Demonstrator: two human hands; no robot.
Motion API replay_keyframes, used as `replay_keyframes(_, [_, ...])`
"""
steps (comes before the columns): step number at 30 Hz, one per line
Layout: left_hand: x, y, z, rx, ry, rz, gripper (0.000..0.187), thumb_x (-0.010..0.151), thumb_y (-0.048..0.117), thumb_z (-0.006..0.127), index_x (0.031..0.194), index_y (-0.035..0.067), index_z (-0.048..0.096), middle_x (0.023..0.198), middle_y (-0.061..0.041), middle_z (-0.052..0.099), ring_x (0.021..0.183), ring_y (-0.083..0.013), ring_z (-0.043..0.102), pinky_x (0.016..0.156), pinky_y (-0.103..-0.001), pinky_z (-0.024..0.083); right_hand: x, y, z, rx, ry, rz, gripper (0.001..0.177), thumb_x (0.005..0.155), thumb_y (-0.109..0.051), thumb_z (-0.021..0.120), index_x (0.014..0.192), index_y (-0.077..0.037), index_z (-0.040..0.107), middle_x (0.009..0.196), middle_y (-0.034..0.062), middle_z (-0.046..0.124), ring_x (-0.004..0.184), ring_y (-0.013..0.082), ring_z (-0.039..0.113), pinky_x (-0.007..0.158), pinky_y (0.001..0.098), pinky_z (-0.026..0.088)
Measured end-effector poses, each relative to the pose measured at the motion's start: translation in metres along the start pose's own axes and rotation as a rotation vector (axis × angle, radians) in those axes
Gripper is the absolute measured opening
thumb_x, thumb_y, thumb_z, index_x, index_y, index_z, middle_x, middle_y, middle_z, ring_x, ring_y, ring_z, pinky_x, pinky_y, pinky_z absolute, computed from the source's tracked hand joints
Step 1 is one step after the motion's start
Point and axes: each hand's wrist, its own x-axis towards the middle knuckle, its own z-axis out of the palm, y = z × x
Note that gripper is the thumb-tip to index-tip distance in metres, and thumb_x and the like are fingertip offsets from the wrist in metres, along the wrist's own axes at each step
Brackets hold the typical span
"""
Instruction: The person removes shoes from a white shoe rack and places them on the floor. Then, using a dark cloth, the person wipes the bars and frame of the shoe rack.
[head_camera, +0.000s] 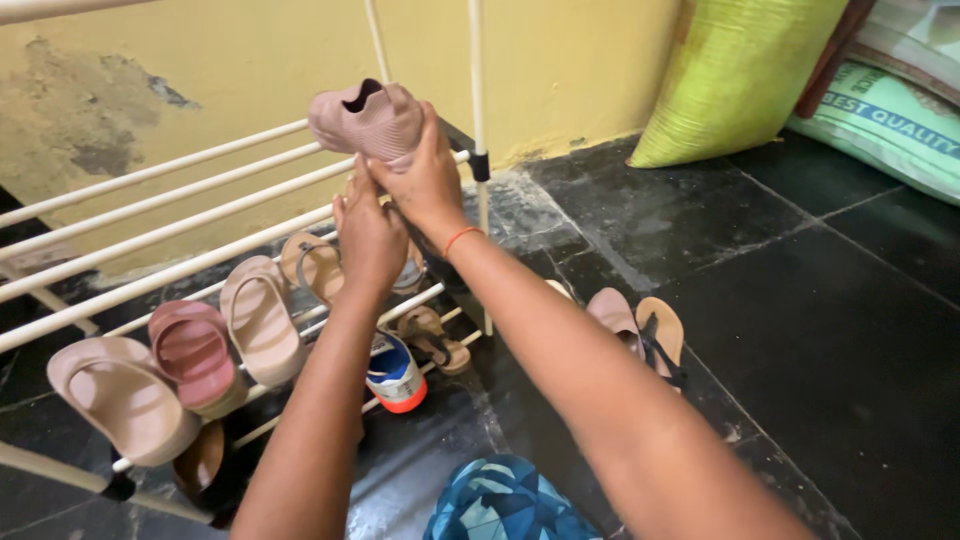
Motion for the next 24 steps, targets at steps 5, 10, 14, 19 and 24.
replay_keyframes(5, [0.002, 0.011, -0.007, -0.055, -0.004, -0.02, 0.069, 0.091, 0.005, 0.055, 0.156, -0.003, 0.033, 0.15, -0.026, 0.052, 0.141, -0.038, 0.045, 0.12, -0.057, 0.017, -0.005, -0.019, -0.01, -0.04, 0.021, 0.02, 0.1, 0.076, -0.033, 0.084, 0.157, -0.005, 0.032, 0.136, 0.0265, 0.058, 0.122, 0.0409, 0.062, 0.1, 0.0443, 0.054])
replay_keyframes(10, [-0.017, 0.048, -0.017, -0.183, 0.086, -0.045, 0.066, 0.094, 0.001, 0.055, 0.157, -0.003, 0.036, 0.149, -0.028, 0.052, 0.139, -0.0443, 0.045, 0.116, -0.05, 0.033, -0.018, -0.053, -0.048, 0.0, 0.061, 0.005, 0.086, 0.083, -0.033, 0.081, 0.154, -0.007, 0.04, 0.135, 0.0234, 0.062, 0.121, 0.0394, 0.065, 0.098, 0.0434, 0.055])
replay_keyframes(14, [-0.065, 0.09, -0.016, -0.361, 0.196, 0.042, 0.068, 0.089, -0.007, 0.047, 0.156, -0.005, 0.038, 0.155, -0.028, 0.048, 0.145, -0.041, 0.05, 0.118, -0.042, 0.04, -0.049, -0.071, -0.095, 0.066, 0.074, 0.061, 0.083, 0.085, -0.033, 0.078, 0.153, -0.004, 0.041, 0.136, 0.0238, 0.061, 0.121, 0.0371, 0.066, 0.098, 0.0405, 0.056])
replay_keyframes(19, [-0.153, 0.146, 0.005, -0.386, 0.241, 0.108, 0.062, 0.094, -0.007, 0.049, 0.155, -0.006, 0.039, 0.158, -0.03, 0.045, 0.147, -0.042, 0.049, 0.118, -0.043, 0.042, -0.122, -0.064, -0.17, 0.188, 0.101, 0.056, 0.076, 0.091, -0.022, 0.079, 0.153, 0.001, 0.042, 0.142, 0.0221, 0.06, 0.13, 0.0309, 0.064, 0.108, 0.039, 0.053])
replay_keyframes(24, [-0.229, 0.186, 0.055, -0.49, 0.023, 0.17, 0.06, 0.091, -0.004, 0.056, 0.15, -0.006, 0.043, 0.154, -0.032, 0.045, 0.141, -0.0426, 0.05, 0.11, -0.042, 0.048, -0.206, -0.012, -0.249, -0.01, 0.285, 0.053, 0.08, 0.087, -0.008, 0.08, 0.154, 0.006, 0.037, 0.147, 0.0236, 0.054, 0.135, 0.0306, 0.055, 0.116, 0.0398, 0.044])
